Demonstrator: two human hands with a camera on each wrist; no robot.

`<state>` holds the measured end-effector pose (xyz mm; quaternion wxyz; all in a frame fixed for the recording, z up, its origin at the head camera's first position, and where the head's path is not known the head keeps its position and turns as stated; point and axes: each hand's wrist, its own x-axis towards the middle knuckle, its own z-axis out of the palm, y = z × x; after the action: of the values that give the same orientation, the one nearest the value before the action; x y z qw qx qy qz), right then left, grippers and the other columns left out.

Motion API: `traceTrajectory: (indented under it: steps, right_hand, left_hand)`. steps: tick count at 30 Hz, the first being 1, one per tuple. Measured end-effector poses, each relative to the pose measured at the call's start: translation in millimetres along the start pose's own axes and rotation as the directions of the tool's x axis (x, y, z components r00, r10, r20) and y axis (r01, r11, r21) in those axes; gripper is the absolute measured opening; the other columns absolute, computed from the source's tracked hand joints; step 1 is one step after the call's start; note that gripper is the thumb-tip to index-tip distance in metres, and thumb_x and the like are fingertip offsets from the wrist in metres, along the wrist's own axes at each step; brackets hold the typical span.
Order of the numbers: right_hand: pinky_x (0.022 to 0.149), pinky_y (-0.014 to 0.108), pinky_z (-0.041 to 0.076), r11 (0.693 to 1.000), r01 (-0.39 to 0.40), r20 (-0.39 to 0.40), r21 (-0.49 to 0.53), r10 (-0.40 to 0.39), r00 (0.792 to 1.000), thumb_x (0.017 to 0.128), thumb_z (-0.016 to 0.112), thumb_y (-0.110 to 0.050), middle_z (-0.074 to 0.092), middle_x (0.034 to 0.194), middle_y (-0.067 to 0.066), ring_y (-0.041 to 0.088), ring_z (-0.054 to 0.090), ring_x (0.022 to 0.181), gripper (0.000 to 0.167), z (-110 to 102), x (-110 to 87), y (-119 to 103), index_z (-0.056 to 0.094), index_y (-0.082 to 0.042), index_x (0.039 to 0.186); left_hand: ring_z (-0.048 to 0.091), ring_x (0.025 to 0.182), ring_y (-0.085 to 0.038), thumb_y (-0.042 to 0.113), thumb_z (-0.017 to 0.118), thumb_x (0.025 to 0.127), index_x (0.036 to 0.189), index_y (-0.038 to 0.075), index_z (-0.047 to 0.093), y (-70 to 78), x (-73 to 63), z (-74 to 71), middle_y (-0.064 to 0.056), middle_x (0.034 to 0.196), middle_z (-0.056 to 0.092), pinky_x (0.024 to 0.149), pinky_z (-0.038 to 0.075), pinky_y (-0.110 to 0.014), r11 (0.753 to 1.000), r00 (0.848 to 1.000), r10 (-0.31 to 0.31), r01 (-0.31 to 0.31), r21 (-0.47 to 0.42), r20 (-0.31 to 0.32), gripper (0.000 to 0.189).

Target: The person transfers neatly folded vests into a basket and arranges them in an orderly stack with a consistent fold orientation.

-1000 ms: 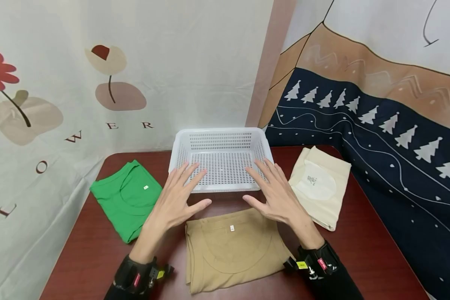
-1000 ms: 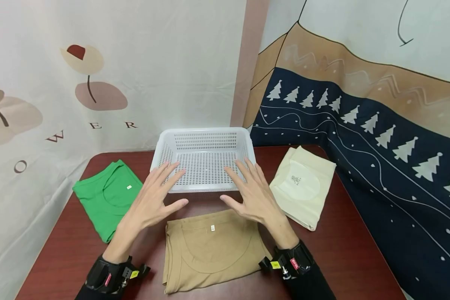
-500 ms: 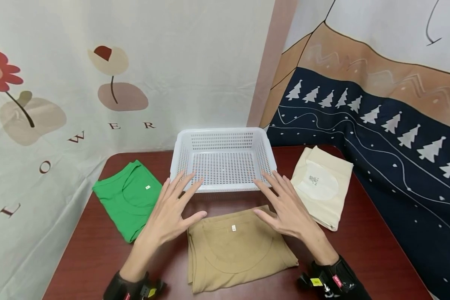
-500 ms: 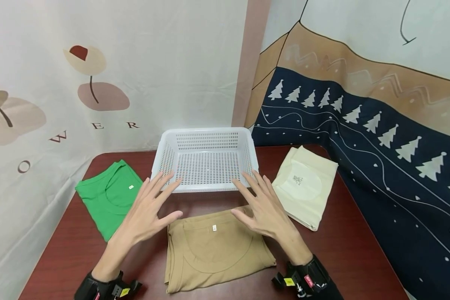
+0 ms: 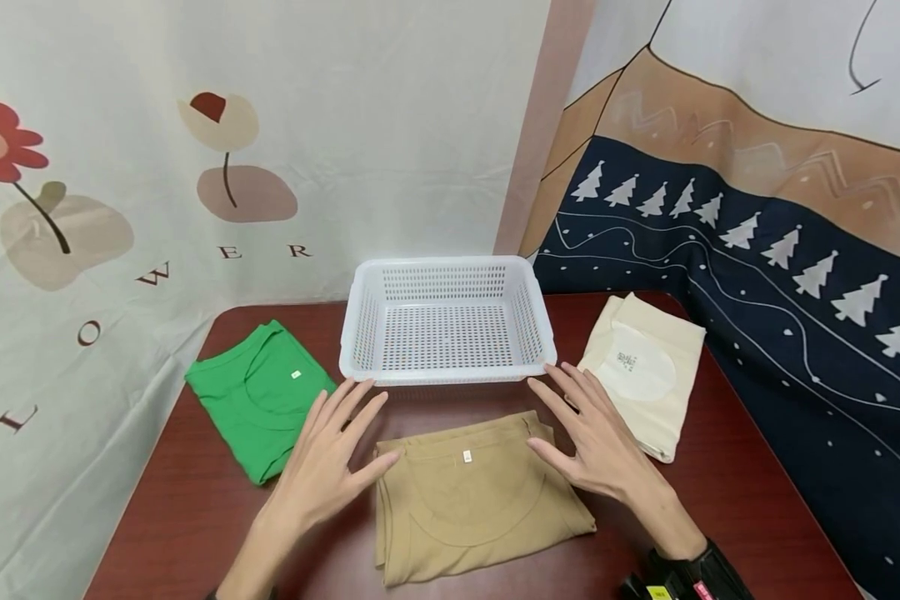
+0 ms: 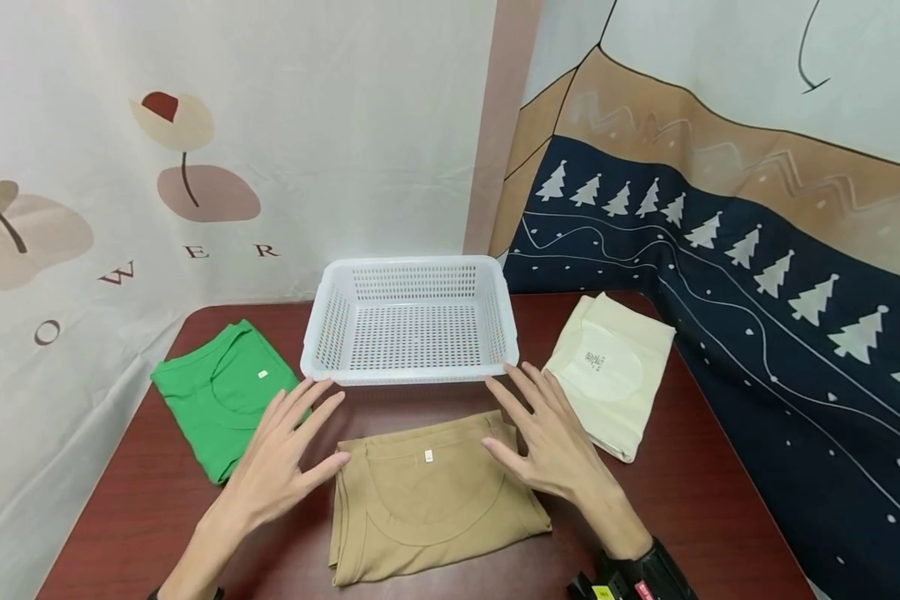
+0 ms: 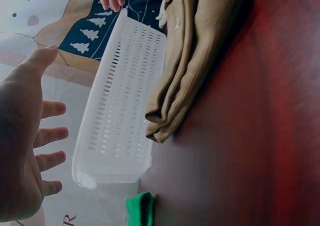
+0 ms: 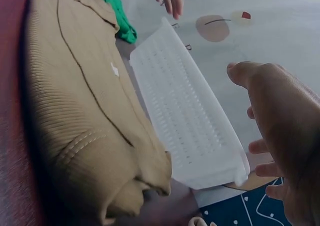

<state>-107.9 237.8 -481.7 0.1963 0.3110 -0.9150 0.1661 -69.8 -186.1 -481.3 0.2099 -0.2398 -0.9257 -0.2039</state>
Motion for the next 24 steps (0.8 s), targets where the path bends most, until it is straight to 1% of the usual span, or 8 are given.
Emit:
traceTrajectory:
  steps: [1,3,5,9,11,13,18,24]
  right_hand:
    - [0.147,0.041,0.011,1.0,0.009,-0.008,0.002,-0.009,1.0,0.11,0.056,-0.07,0.056,0.168,0.022,0.048,0.05,0.157,0.076,-0.5,-1.9,0.7,0.056,-0.019,0.167]
    - [0.144,0.042,0.018,1.0,0.025,-0.021,0.0,-0.025,0.999,0.112,0.05,-0.072,0.059,0.165,0.022,0.047,0.053,0.152,0.078,-2.1,-4.8,1.1,0.058,-0.016,0.165]
    - [0.136,0.048,0.03,1.0,0.025,-0.027,0.002,-0.025,0.999,0.112,0.044,-0.074,0.061,0.161,0.021,0.044,0.055,0.147,0.081,-3.3,-8.3,1.0,0.059,-0.014,0.164]
    - [0.123,0.054,0.04,1.0,-0.004,0.001,-0.002,0.004,1.0,0.111,0.051,-0.072,0.064,0.157,0.018,0.04,0.058,0.142,0.078,-4.0,-17.1,0.2,0.058,-0.016,0.165]
    - [0.121,0.054,0.041,1.0,-0.017,0.019,-0.007,0.017,1.0,0.109,0.059,-0.068,0.064,0.156,0.016,0.038,0.058,0.141,0.076,-3.6,-20.9,0.2,0.057,-0.017,0.165]
    - [0.12,0.054,0.042,1.0,-0.022,0.03,-0.012,0.022,0.999,0.106,0.068,-0.063,0.064,0.156,0.015,0.037,0.06,0.14,0.075,-2.3,-24.0,0.1,0.058,-0.017,0.165]
    - [0.119,0.056,0.045,1.0,-0.03,0.048,0.002,0.03,0.998,0.099,0.083,-0.05,0.064,0.157,0.016,0.036,0.061,0.141,0.077,4.9,-28.0,1.6,0.059,-0.014,0.163]
    - [0.121,0.058,0.048,0.998,-0.05,0.117,0.044,0.045,0.992,0.095,0.089,-0.038,0.063,0.16,0.022,0.041,0.061,0.146,0.079,11.3,-25.4,2.1,0.06,-0.004,0.16]
  left_hand:
    - [0.047,0.162,-0.043,0.066,0.062,0.109,0.164,0.017,0.06,0.9,-3.0,-0.1,-0.012,0.17,0.058,0.147,0.009,-0.045,1.0,1.0,-0.005,0.005,-0.001,-0.006,0.074]
    - [0.048,0.162,-0.043,0.057,0.072,0.106,0.165,0.017,0.059,3.0,-8.5,0.2,-0.012,0.17,0.058,0.146,-0.002,-0.031,1.0,1.0,-0.02,0.02,-0.012,-0.016,0.073]
    - [0.049,0.161,-0.042,0.049,0.08,0.101,0.165,0.017,0.059,5.0,-13.6,0.8,-0.011,0.17,0.058,0.146,0.0,-0.03,0.999,0.999,-0.042,0.042,-0.015,-0.015,0.075]
    - [0.052,0.159,-0.043,0.042,0.085,0.096,0.163,0.016,0.061,8.8,-22.5,2.8,-0.012,0.168,0.06,0.144,0.023,-0.052,0.995,0.995,-0.096,0.096,-0.009,-0.002,0.076]
    - [0.053,0.157,-0.044,0.043,0.085,0.096,0.162,0.015,0.062,9.4,-25.9,3.8,-0.012,0.167,0.061,0.135,0.035,-0.064,0.993,0.993,-0.121,0.121,-0.005,0.003,0.075]
    - [0.055,0.156,-0.046,0.042,0.085,0.097,0.161,0.014,0.063,9.9,-28.2,5.0,-0.014,0.166,0.062,0.126,0.042,-0.071,0.991,0.991,-0.133,0.133,-0.011,0.01,0.074]
    - [0.058,0.154,-0.047,0.041,0.085,0.098,0.16,0.01,0.064,10.5,-31.9,9.1,-0.015,0.163,0.065,0.121,0.05,-0.069,0.989,0.988,-0.143,0.144,-0.015,0.06,0.072]
    - [0.067,0.143,-0.041,0.044,0.085,0.1,0.154,0.009,0.067,13.1,-30.1,10.9,-0.016,0.151,0.072,0.114,0.058,-0.063,0.984,0.976,-0.175,0.178,-0.016,0.131,0.067]
